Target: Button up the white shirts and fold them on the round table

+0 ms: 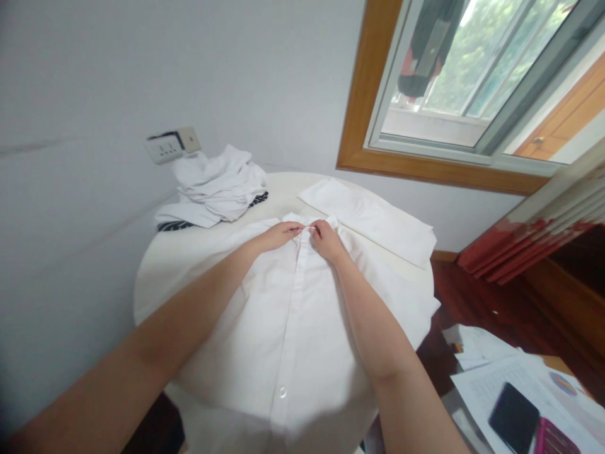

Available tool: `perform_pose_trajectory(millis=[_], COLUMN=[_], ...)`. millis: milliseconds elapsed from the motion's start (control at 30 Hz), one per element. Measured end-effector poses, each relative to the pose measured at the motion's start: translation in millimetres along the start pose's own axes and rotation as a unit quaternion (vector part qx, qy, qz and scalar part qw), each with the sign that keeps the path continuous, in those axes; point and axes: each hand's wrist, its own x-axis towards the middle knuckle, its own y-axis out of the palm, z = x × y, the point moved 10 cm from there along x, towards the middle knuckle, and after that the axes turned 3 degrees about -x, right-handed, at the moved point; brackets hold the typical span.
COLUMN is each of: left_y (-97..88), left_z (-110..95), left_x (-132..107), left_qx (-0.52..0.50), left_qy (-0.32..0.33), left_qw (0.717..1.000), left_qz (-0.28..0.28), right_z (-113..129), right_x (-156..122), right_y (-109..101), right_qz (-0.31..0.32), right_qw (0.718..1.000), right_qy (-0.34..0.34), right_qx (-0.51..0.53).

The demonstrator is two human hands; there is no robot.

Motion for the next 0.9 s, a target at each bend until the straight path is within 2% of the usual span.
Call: perform_pose_trajectory(millis=[167, 300, 533, 633, 800, 900], left_y=[-6.9, -5.9, -5.1, -4.6, -5.3, -2.9], left_z=[-1, 1, 6, 7, 7, 3], left_x=[-1, -1, -3, -4, -4, -4], left_qx=[-0.021, -0.040, -0.082, -0.084, -0.080, -0.078], left_qy=[-0.023, -0.030, -0.036, -0.040, -0.043, -0.033], left_qw=[0.999, 0.999, 0.996, 0.995, 0.996, 0.996], left_qz=[-0.014, -0.012, 0.028, 0.034, 0.004, 0.017], right_z=[-5, -10, -24, -22, -18, -17], right_x=[3, 3, -3, -4, -4, -5], right_y=[-2, 2, 12, 14, 14, 14], right_qz=[-0.005, 0.030, 0.073, 0.084, 0.091, 0.091], right_qw=[0.998, 0.991, 0.946, 0.934, 0.922, 0.910], right_qy=[0.010, 0.029, 0.107, 0.109, 0.107, 0.118], right_qx=[0.060, 0.124, 0.297, 0.328, 0.362, 0.388])
